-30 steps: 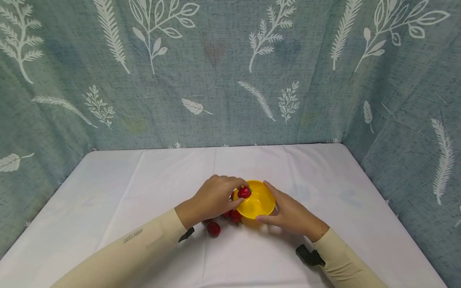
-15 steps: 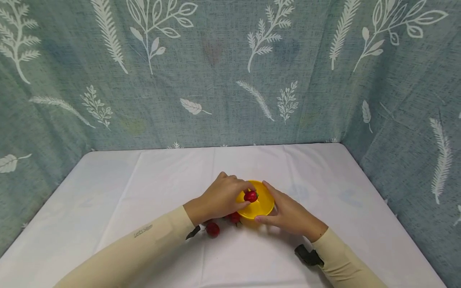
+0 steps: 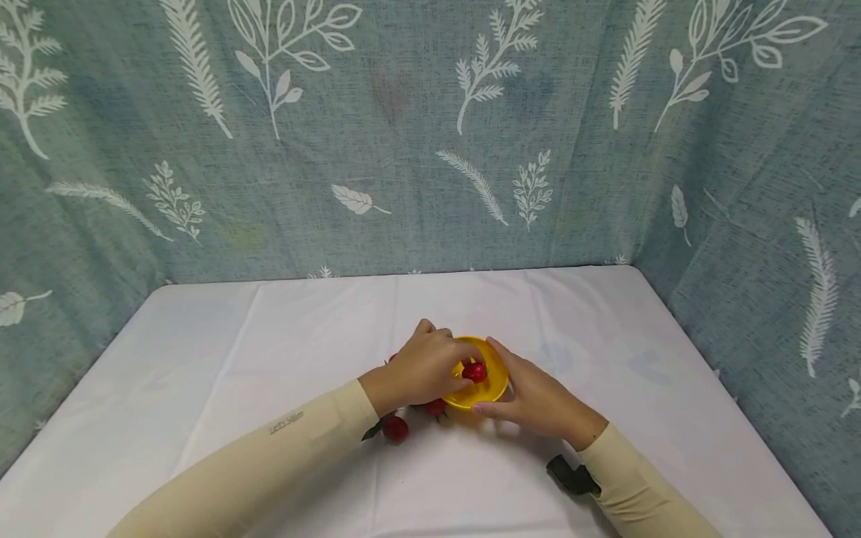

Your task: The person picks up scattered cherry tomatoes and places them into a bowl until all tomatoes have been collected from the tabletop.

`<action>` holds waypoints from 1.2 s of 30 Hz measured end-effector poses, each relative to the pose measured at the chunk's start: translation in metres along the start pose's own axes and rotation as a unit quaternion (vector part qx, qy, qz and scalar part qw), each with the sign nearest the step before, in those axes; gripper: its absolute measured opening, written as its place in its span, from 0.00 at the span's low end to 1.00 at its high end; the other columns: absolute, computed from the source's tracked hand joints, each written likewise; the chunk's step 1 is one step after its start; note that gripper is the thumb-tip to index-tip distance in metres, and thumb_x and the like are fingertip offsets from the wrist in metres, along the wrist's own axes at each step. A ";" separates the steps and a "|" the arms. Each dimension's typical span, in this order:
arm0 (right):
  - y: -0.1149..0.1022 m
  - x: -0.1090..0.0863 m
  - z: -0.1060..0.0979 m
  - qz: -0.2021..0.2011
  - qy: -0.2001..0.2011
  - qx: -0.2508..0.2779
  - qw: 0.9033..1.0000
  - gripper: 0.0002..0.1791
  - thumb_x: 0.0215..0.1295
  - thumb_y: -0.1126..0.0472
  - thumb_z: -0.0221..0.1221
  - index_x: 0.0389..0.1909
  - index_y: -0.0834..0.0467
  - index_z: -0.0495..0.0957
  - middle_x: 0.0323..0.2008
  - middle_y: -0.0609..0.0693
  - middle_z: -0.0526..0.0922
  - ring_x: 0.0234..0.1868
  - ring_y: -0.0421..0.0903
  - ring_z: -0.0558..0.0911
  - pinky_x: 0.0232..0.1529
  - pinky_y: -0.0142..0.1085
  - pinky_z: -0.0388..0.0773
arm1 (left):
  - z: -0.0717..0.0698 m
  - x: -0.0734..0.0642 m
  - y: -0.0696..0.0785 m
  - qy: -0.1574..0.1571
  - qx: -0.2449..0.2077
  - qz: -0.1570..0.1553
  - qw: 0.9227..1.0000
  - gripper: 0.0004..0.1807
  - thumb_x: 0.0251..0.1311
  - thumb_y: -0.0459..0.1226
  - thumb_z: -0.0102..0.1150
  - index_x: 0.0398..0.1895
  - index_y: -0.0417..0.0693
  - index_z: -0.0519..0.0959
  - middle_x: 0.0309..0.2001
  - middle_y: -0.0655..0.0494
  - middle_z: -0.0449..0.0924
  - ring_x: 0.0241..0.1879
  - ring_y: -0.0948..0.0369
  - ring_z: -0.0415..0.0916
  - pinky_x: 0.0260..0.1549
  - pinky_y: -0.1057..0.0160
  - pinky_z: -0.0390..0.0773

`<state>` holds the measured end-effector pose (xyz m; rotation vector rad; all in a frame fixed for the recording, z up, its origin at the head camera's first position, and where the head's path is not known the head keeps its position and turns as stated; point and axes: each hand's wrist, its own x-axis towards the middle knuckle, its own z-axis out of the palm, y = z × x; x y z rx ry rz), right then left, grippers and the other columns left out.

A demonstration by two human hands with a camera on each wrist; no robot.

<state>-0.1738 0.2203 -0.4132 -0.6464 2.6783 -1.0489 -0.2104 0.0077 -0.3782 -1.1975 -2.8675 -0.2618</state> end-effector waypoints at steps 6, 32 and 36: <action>0.000 0.000 0.000 0.006 0.002 0.000 1.000 0.60 0.58 0.38 0.67 0.80 0.59 0.44 0.76 0.57 0.60 0.72 0.56 0.68 0.70 0.57 0.65 | 0.006 0.004 -0.001 -0.015 0.000 -0.002 1.000 0.15 0.56 0.50 0.72 0.46 0.62 0.86 0.33 0.70 0.85 0.35 0.64 0.73 0.43 0.58 0.60; -0.002 0.000 0.001 0.010 0.000 -0.001 1.000 0.59 0.59 0.37 0.67 0.80 0.59 0.44 0.76 0.57 0.60 0.72 0.57 0.68 0.70 0.57 0.65 | 0.008 0.000 -0.003 -0.020 -0.035 -0.011 0.999 0.18 0.58 0.53 0.69 0.50 0.61 0.85 0.40 0.71 0.86 0.41 0.64 0.74 0.47 0.56 0.62; -0.003 0.000 0.001 0.010 0.000 -0.005 1.000 0.59 0.59 0.37 0.67 0.80 0.59 0.44 0.76 0.57 0.60 0.72 0.57 0.69 0.69 0.57 0.66 | 0.005 -0.008 -0.009 0.005 -0.059 -0.007 0.998 0.17 0.62 0.53 0.65 0.52 0.62 0.84 0.44 0.70 0.87 0.44 0.64 0.74 0.51 0.54 0.63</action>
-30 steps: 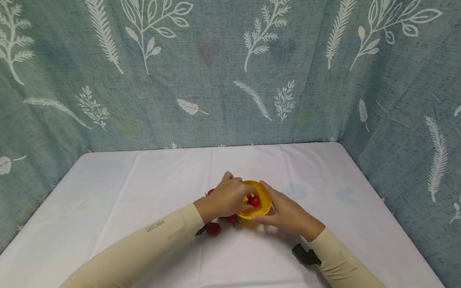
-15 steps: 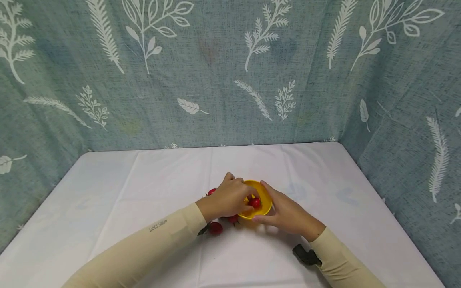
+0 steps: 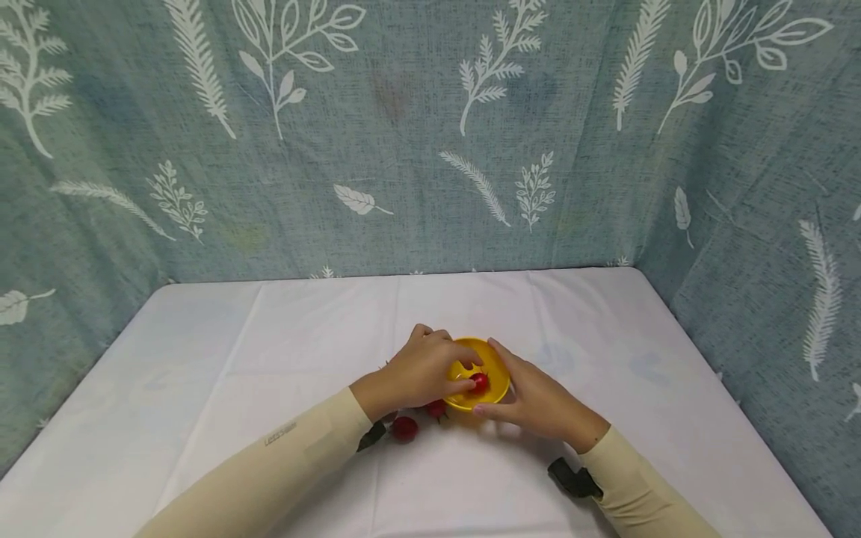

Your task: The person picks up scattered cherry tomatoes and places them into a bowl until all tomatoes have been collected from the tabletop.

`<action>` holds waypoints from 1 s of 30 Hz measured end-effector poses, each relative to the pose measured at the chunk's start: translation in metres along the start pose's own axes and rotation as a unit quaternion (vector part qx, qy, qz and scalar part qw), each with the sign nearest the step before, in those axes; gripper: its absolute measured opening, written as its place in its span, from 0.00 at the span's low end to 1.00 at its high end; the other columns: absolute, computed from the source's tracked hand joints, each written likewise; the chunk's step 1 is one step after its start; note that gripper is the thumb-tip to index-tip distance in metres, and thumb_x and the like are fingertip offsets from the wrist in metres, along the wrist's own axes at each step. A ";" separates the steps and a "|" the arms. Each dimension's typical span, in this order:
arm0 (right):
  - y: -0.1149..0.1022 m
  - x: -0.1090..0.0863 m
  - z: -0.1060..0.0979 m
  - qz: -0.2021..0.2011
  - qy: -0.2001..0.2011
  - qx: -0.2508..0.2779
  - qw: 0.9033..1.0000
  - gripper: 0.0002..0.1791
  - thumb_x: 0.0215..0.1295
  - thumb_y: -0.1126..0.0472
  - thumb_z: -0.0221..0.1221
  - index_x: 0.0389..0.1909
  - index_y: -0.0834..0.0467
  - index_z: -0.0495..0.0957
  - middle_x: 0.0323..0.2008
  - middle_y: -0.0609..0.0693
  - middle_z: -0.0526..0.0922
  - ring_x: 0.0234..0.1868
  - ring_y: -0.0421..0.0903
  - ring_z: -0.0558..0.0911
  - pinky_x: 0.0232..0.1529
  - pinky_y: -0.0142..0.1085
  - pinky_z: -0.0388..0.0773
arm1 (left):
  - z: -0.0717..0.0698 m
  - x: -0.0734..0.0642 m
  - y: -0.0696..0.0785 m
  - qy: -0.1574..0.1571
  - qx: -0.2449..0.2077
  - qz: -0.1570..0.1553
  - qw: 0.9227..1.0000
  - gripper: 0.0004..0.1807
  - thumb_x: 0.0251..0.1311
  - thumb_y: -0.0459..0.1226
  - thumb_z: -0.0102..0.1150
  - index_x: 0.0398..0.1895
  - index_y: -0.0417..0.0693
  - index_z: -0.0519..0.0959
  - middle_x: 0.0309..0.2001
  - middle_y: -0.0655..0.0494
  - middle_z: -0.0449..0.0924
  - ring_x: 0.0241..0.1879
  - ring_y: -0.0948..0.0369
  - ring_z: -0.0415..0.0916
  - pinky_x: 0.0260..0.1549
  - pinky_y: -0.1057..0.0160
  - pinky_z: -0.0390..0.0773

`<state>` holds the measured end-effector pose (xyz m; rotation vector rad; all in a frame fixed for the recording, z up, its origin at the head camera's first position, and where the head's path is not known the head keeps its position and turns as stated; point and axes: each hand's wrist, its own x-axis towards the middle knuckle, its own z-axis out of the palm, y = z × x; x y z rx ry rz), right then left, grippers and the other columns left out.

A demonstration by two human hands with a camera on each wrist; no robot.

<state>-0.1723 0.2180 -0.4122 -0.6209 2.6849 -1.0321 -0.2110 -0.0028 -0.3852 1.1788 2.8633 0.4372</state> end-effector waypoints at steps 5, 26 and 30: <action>-0.001 0.001 -0.001 -0.004 0.001 -0.006 1.000 0.59 0.58 0.38 0.67 0.79 0.60 0.45 0.76 0.58 0.59 0.73 0.58 0.67 0.70 0.58 0.65 | -0.007 -0.013 -0.010 0.047 -0.028 -0.001 0.999 0.16 0.64 0.49 0.65 0.54 0.61 0.84 0.49 0.65 0.86 0.50 0.60 0.75 0.50 0.53 0.66; 0.001 0.000 0.004 0.010 0.017 -0.025 0.999 0.61 0.55 0.33 0.67 0.79 0.58 0.48 0.77 0.59 0.58 0.75 0.61 0.64 0.70 0.60 0.62 | -0.005 -0.036 -0.045 0.052 -0.070 -0.075 0.993 0.21 0.66 0.42 0.61 0.62 0.57 0.79 0.51 0.59 0.85 0.48 0.59 0.80 0.55 0.48 0.69; 0.001 -0.001 0.003 0.011 0.017 -0.026 0.999 0.61 0.55 0.34 0.67 0.79 0.58 0.47 0.77 0.59 0.58 0.75 0.62 0.64 0.70 0.61 0.62 | -0.001 -0.035 -0.046 0.027 -0.060 -0.077 0.995 0.23 0.65 0.46 0.63 0.63 0.57 0.78 0.53 0.59 0.85 0.46 0.60 0.80 0.52 0.47 0.70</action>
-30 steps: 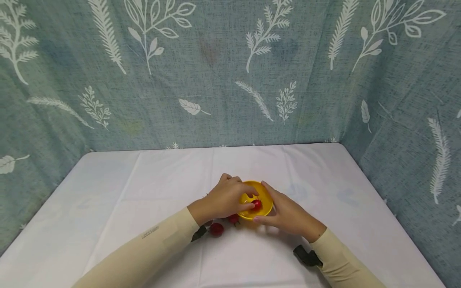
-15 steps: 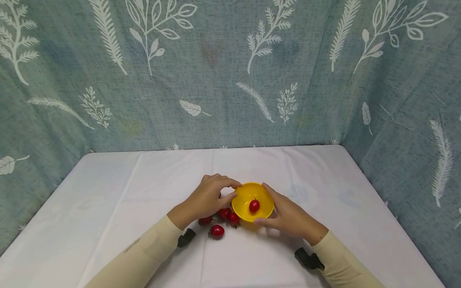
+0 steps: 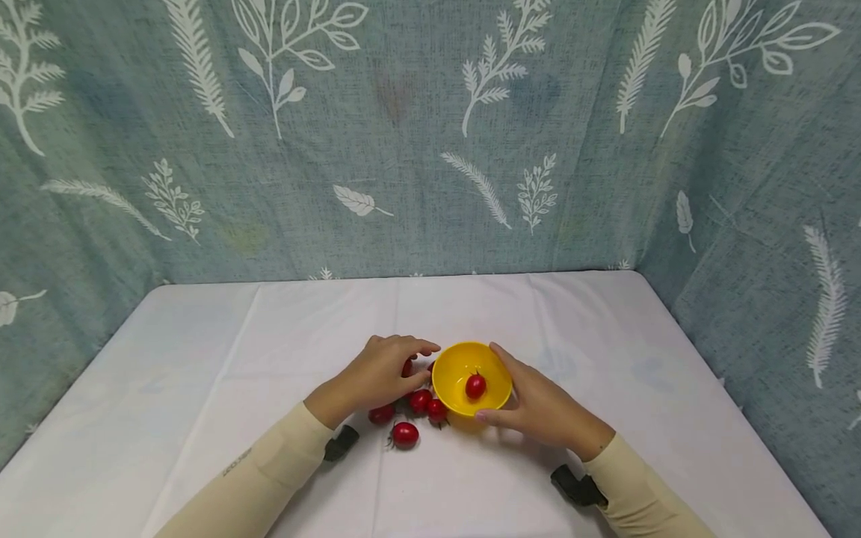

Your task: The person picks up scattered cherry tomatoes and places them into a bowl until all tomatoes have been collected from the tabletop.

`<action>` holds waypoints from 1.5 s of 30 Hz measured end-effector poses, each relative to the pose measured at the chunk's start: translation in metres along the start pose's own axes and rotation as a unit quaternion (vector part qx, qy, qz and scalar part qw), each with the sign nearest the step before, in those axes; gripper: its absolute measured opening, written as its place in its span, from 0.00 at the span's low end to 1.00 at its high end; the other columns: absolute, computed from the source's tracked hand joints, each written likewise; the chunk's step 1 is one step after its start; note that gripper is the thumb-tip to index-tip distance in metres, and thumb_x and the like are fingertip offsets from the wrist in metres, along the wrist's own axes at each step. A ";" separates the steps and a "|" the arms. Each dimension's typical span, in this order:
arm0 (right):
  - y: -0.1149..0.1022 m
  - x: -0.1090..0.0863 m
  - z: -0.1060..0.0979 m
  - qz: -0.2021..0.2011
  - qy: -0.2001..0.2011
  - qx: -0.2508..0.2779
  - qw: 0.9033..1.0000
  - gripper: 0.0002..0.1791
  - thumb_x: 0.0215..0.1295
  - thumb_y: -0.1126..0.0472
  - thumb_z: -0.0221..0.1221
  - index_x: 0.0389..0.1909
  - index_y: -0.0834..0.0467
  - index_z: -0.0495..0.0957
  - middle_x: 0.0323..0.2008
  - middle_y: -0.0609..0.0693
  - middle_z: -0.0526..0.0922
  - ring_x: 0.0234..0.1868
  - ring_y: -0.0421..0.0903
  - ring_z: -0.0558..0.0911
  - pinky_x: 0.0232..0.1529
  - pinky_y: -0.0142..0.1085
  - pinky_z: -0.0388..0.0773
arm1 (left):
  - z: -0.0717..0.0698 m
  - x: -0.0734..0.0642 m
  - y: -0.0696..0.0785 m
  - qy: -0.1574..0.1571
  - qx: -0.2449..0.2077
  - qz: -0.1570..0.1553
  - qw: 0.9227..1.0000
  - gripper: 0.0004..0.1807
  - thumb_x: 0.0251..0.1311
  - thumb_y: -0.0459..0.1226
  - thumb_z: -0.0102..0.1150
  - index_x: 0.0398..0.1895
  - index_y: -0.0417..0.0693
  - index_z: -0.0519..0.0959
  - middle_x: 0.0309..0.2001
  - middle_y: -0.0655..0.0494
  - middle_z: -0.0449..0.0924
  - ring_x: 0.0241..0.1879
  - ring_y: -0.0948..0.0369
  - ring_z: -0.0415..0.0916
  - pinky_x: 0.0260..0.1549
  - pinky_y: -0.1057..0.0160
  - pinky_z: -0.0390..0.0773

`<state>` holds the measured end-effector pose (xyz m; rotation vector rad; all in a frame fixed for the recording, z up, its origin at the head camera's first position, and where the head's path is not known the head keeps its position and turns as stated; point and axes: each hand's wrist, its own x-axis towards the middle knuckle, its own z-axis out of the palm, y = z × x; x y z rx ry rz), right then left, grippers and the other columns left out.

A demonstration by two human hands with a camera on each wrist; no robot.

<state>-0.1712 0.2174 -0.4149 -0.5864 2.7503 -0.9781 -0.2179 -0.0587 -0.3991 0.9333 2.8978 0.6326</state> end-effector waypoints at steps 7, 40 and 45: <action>-0.001 -0.001 0.000 0.005 -0.001 -0.001 1.000 0.61 0.55 0.33 0.67 0.80 0.57 0.47 0.77 0.59 0.57 0.75 0.62 0.63 0.71 0.61 0.61 | 0.006 0.000 0.001 -0.031 0.009 -0.007 0.999 0.25 0.65 0.49 0.63 0.64 0.59 0.77 0.46 0.62 0.86 0.39 0.61 0.77 0.51 0.47 0.70; 0.000 0.000 0.001 -0.002 0.000 -0.003 1.000 0.60 0.56 0.36 0.68 0.80 0.57 0.47 0.77 0.61 0.57 0.75 0.63 0.62 0.71 0.61 0.60 | 0.008 -0.002 0.002 -0.036 0.013 -0.035 0.999 0.20 0.58 0.50 0.70 0.52 0.57 0.83 0.44 0.63 0.88 0.41 0.60 0.78 0.49 0.48 0.67; 0.000 0.001 0.001 0.006 -0.002 0.000 1.000 0.61 0.55 0.34 0.67 0.80 0.57 0.47 0.77 0.60 0.57 0.76 0.62 0.61 0.72 0.61 0.59 | 0.007 -0.003 0.004 -0.036 0.011 -0.035 0.999 0.20 0.58 0.49 0.70 0.52 0.56 0.83 0.44 0.63 0.88 0.41 0.60 0.78 0.51 0.47 0.67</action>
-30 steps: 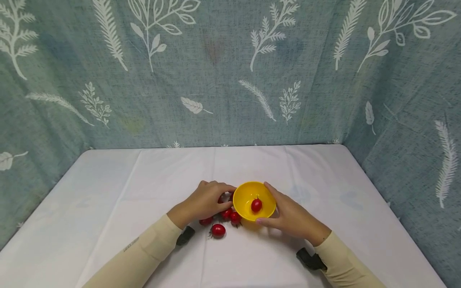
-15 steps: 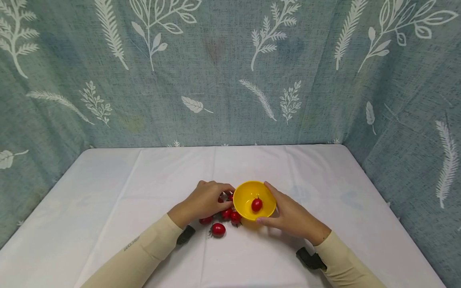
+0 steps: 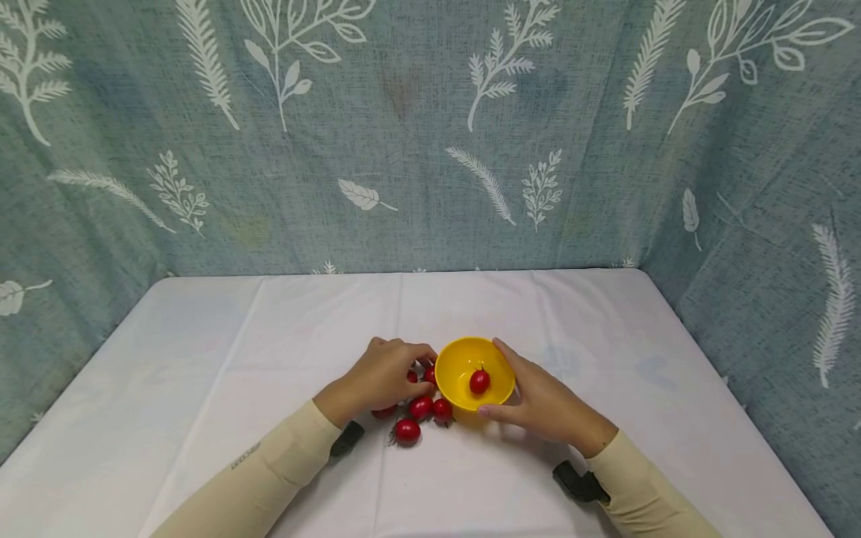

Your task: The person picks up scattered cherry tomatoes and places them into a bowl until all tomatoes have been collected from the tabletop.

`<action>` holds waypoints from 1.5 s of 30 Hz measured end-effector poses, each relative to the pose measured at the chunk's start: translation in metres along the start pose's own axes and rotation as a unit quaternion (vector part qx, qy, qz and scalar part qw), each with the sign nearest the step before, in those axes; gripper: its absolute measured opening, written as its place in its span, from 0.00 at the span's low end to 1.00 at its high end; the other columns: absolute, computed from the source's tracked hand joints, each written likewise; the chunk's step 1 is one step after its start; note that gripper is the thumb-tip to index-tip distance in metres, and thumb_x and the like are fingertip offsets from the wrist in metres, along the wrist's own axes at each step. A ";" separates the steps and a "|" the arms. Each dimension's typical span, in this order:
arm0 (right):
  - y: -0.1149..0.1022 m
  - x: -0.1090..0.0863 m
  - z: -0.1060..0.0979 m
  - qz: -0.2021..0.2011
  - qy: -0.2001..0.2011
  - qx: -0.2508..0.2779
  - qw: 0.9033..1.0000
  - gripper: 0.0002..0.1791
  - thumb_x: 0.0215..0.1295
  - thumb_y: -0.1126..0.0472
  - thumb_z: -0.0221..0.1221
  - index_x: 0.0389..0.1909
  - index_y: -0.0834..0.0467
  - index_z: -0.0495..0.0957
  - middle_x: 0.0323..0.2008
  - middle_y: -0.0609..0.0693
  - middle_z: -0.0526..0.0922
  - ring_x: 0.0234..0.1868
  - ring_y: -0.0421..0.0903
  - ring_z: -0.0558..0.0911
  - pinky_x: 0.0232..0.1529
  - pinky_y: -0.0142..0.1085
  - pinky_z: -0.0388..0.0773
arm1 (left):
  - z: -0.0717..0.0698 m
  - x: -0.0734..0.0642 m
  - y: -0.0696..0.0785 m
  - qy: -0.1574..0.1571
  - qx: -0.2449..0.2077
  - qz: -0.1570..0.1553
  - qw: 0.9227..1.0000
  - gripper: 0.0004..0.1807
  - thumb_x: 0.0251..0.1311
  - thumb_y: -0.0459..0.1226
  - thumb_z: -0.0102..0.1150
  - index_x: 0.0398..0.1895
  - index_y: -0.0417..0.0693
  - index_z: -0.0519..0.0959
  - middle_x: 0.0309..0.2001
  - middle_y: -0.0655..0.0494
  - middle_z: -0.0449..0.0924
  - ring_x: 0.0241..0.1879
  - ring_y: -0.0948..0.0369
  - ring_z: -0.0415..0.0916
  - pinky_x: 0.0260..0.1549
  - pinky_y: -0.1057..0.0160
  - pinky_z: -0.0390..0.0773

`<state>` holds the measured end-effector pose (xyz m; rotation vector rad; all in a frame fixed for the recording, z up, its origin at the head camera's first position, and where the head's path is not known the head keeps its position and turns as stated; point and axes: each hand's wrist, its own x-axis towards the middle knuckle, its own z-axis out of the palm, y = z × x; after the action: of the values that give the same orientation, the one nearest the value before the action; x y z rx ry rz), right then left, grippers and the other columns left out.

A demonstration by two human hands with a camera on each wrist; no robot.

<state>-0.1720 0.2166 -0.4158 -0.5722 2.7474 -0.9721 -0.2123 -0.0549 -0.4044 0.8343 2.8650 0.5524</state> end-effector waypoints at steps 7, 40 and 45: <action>0.000 0.000 0.000 -0.002 0.000 -0.004 1.000 0.61 0.55 0.34 0.67 0.80 0.57 0.47 0.77 0.60 0.57 0.76 0.62 0.61 0.72 0.61 0.59 | -0.001 0.000 0.002 0.003 0.002 -0.002 1.000 0.19 0.58 0.47 0.70 0.52 0.55 0.83 0.42 0.63 0.88 0.38 0.60 0.77 0.51 0.48 0.68; -0.001 0.000 0.000 0.007 -0.002 -0.008 1.000 0.61 0.54 0.33 0.67 0.80 0.56 0.46 0.78 0.59 0.56 0.76 0.62 0.61 0.72 0.61 0.59 | -0.002 0.000 0.004 0.059 0.002 -0.026 0.998 0.17 0.56 0.47 0.71 0.48 0.56 0.84 0.39 0.63 0.88 0.39 0.60 0.77 0.50 0.49 0.68; -0.001 0.000 0.000 0.004 -0.001 -0.008 1.000 0.61 0.55 0.34 0.68 0.80 0.56 0.47 0.77 0.60 0.57 0.76 0.62 0.62 0.72 0.61 0.59 | -0.001 0.000 0.004 0.076 -0.015 -0.036 0.996 0.18 0.56 0.48 0.72 0.49 0.56 0.83 0.41 0.63 0.88 0.42 0.60 0.78 0.51 0.48 0.68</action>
<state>-0.1717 0.2161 -0.4151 -0.5629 2.7561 -0.9471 -0.2110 -0.0520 -0.4018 0.7107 3.0020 0.6755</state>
